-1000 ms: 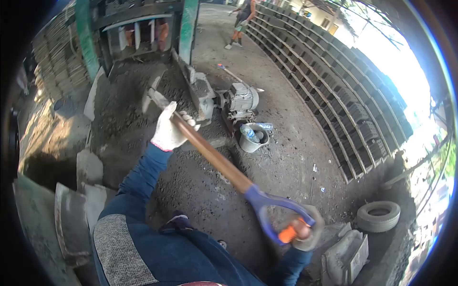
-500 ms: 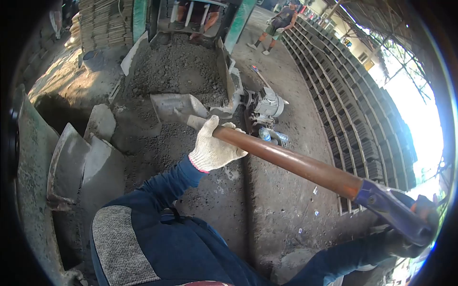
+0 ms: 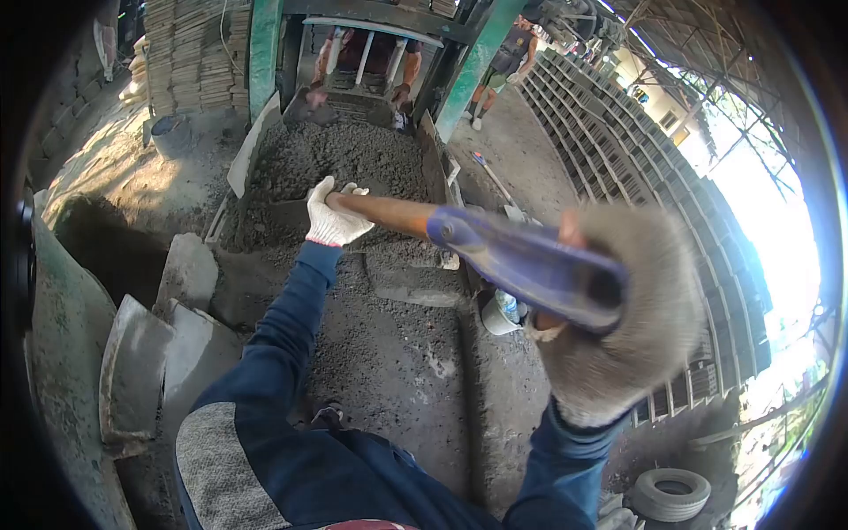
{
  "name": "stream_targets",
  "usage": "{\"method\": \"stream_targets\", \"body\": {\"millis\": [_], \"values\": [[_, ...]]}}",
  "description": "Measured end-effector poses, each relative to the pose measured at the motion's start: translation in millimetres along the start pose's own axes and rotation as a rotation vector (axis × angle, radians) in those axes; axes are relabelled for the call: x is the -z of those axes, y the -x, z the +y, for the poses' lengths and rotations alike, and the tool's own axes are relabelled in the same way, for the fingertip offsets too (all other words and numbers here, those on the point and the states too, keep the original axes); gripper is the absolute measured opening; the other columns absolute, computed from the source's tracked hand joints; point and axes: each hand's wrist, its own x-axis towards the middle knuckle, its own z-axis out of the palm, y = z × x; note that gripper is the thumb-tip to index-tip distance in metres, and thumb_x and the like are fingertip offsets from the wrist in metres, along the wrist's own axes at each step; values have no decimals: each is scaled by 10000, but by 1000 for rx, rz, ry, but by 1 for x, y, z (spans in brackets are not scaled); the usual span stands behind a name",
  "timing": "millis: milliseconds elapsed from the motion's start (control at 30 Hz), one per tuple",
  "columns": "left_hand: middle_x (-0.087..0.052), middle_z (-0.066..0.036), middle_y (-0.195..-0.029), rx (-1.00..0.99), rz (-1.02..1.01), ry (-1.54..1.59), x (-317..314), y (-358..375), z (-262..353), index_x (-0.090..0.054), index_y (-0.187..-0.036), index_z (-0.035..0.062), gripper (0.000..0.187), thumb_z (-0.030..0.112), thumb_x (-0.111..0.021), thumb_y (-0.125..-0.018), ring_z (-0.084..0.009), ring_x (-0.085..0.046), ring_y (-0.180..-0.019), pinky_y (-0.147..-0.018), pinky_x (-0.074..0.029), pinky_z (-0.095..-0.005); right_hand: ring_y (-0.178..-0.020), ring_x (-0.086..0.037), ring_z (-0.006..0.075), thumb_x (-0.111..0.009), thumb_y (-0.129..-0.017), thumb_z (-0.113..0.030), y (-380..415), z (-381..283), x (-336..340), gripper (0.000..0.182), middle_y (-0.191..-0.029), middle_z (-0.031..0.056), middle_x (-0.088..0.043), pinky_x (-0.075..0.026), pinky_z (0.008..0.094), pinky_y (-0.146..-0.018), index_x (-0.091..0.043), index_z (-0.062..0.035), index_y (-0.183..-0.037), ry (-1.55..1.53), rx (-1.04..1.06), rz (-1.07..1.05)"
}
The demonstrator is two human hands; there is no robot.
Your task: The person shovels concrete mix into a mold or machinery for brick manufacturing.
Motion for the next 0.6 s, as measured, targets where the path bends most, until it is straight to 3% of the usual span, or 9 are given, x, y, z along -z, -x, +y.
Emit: {"method": "stream_targets", "body": {"millis": [67, 133, 233, 267, 367, 433, 467, 567, 600], "values": [[-621, -134, -848, 84, 78, -6, 19, -31, 9, -582, -873, 53, 369, 417, -637, -860, -307, -625, -805, -716, -537, -497, -782, -681, 183, -725, -827, -560, 33, 27, -7, 528, -848, 51, -650, -554, 318, -716, -664, -62, -993, -113, -67, -26], [-583, -112, -742, 139, 153, -53, 14, -38, 9, -559, -811, 61, 299, 339, -659, -855, -291, -616, -707, -673, -551, -487, -717, -629, 157, -682, -852, -599, 69, 46, -8, 555, -829, 51, -623, -485, 295, -637, -641, -54, -946, -88, -236, -43], [-570, -124, -713, 18, 273, -197, 20, -63, 6, -546, -763, 54, 281, 298, -638, -868, -277, -596, -708, -749, -507, -465, -734, -639, 153, -585, -801, -741, 147, 73, -26, 682, -827, 65, -624, -509, 290, -654, -607, -67, -899, -89, -455, 32], [-550, -116, -701, 30, 161, -233, 34, -79, 10, -531, -767, 49, 258, 262, -643, -859, -279, -580, -686, -727, -500, -460, -746, -644, 155, -546, -788, -776, 176, 80, -35, 723, -829, 67, -627, -523, 298, -680, -599, -63, -897, 47, -539, -15], [-557, -105, -707, -160, 89, -447, 55, -129, 1, -518, -774, 91, 241, 258, -669, -860, -275, -577, -669, -759, -509, -482, -698, -624, 200, -651, -920, -340, 270, 114, -75, 305, -773, 70, -580, -497, 316, -613, -593, -47, -860, -204, -764, 161], [-554, -72, -679, -221, 250, -457, 38, -119, -39, -520, -756, 119, 247, 266, -684, -866, -255, -573, -638, -802, -503, -496, -638, -615, 190, -649, -891, -200, 351, 152, -86, 152, -748, 68, -599, -497, 342, -568, -595, -58, -883, -218, -1115, 0], [-554, -55, -675, -134, 178, -420, 30, -88, -62, -523, -753, 123, 244, 260, -691, -865, -243, -571, -637, -816, -495, -497, -607, -611, 185, -649, -877, -130, 383, 174, -86, 86, -736, 68, -609, -497, 355, -545, -596, -64, -895, -222, -1281, -72], [-568, -49, -663, 56, -229, -403, 39, 8, -130, -519, -787, 123, 218, 270, -603, -924, -249, -589, -663, -862, -491, -515, -452, -494, 219, -551, -886, -123, 475, 213, -47, 122, -593, 67, -511, -438, 349, -454, -571, -31, -809, -673, -1930, -77], [-588, -68, -733, 67, -260, -504, 52, 45, -152, -535, -794, 99, 243, 286, -583, -941, -240, -597, -757, -905, -483, -497, -450, -492, 219, -521, -890, -115, 525, 232, -37, 128, -604, 67, -524, -431, 362, -441, -578, -51, -795, -697, -2037, -45]]}}
